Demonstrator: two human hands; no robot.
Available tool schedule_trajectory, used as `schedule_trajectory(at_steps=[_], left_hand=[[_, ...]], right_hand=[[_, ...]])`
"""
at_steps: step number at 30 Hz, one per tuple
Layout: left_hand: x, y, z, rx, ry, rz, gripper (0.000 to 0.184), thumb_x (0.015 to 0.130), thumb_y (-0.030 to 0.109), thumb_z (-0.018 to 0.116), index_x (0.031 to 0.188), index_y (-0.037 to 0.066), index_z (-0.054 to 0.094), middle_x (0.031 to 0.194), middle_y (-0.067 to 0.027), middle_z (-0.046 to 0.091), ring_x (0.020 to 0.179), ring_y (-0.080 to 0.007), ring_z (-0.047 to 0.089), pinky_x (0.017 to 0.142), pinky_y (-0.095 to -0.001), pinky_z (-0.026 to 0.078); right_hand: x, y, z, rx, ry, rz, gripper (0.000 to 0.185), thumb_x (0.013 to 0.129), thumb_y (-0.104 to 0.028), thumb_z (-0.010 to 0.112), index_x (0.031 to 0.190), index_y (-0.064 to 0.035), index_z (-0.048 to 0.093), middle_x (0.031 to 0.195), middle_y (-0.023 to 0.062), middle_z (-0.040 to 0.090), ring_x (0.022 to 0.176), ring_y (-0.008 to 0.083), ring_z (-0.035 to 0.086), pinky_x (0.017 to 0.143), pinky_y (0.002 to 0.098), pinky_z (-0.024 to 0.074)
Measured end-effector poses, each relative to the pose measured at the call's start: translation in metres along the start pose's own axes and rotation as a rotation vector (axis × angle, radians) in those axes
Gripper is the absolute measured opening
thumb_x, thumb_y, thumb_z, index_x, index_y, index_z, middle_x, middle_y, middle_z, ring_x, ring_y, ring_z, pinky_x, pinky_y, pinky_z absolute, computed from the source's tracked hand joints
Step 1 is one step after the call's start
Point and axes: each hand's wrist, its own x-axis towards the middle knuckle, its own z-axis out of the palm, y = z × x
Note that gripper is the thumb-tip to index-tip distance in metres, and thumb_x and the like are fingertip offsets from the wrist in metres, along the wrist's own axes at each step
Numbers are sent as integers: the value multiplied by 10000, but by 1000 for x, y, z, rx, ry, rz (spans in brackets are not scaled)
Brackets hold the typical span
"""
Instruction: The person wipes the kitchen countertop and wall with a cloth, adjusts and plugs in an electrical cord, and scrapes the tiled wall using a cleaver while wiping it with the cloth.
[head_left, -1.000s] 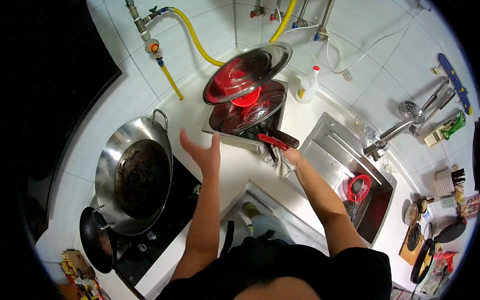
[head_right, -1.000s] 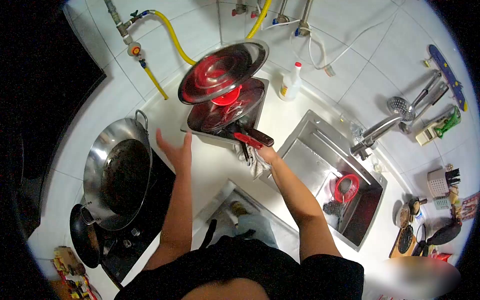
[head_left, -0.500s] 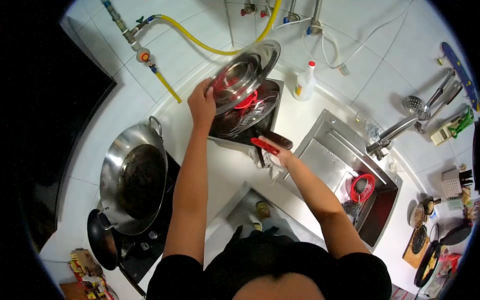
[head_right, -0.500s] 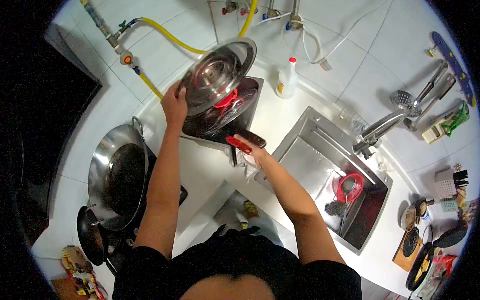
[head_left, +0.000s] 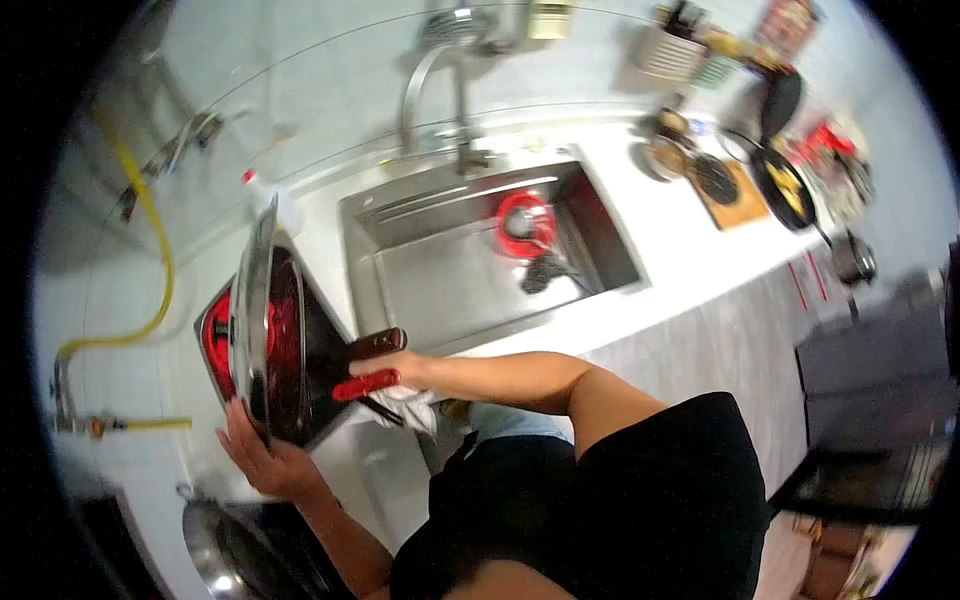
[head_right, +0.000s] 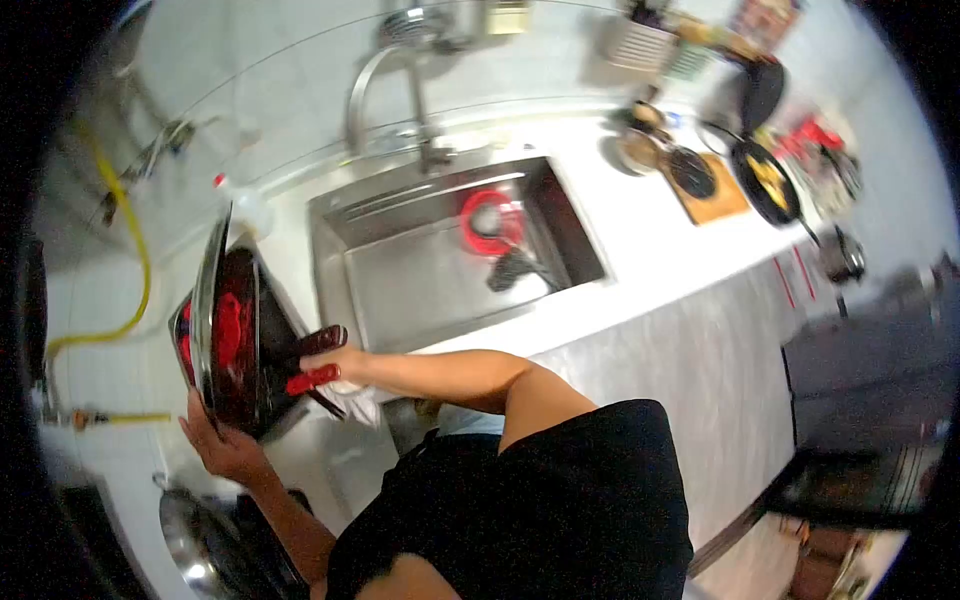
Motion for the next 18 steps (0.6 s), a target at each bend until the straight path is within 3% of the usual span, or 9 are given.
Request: schedule_trajectory(at_steps=[1, 3, 4, 6, 7, 10, 15, 18], left_hand=[[-4, 23, -7, -18, -37, 46, 318, 920, 14, 397, 1173, -40, 583, 1169, -159, 620, 1094, -318, 593, 1068, -498, 352], [-15, 54, -20, -134, -96, 94, 394, 844, -23, 408, 1195, -12, 586, 1181, -162, 619, 1116, -315, 581, 1079, -525, 325], [-19, 70, -22, -212, -94, 157, 408, 823, -46, 417, 1191, -14, 590, 1160, -172, 624, 1103, -320, 589, 1075, -540, 322], [-30, 103, -26, -362, -120, 261, 454, 747, -91, 470, 1177, -28, 598, 1097, -189, 642, 1064, -328, 613, 1063, -575, 317], [-33, 115, -23, -382, -129, 364, 343, 939, 266, 561, 1114, -24, 614, 1063, -160, 646, 1054, -316, 617, 1017, -603, 357], [-31, 179, -20, -658, -65, 539, 282, 931, 228, 566, 1069, -10, 627, 1030, -156, 648, 1017, -306, 629, 988, -597, 390], [-53, 300, 11, -946, 21, 846, 224, 866, 140, 576, 1032, 2, 636, 1034, -159, 636, 1001, -300, 629, 939, -577, 436], [-72, 386, 31, -1004, 59, 929, 294, 848, 197, 543, 1066, 20, 630, 1081, -142, 612, 1051, -302, 592, 970, -566, 421]], right_hand=[[5, 39, -22, 13, -16, -193, 331, 957, -188, 540, 1181, 48, 601, 1230, 138, 598, 1175, 203, 542, 1045, 303, 378], [-55, 32, -32, 305, 69, 5, 309, 960, -185, 540, 1172, 29, 610, 1176, 110, 626, 1090, 177, 588, 983, 293, 424], [-86, 48, -50, 503, -94, -176, 354, 884, -197, 668, 1148, 35, 623, 1130, 100, 636, 1023, 154, 603, 932, 281, 456], [-141, 89, -77, 358, 90, -233, 366, 918, -174, 614, 1227, 19, 583, 1260, 96, 576, 1147, 168, 543, 1015, 295, 396], [-178, 93, -85, 186, 110, -344, 395, 922, -188, 601, 1265, 3, 558, 1325, 110, 535, 1220, 198, 500, 1062, 320, 353], [-288, 87, -103, 9, 302, -397, 433, 926, -214, 586, 1302, -11, 519, 1354, 124, 504, 1245, 227, 477, 1078, 340, 337], [-411, 56, -176, -207, 833, -410, 438, 928, -229, 571, 1305, -13, 512, 1343, 129, 509, 1229, 237, 486, 1067, 358, 347], [-464, 37, -242, -412, 1119, -348, 441, 930, -238, 562, 1306, -14, 508, 1337, 132, 511, 1219, 243, 492, 1061, 368, 353]])
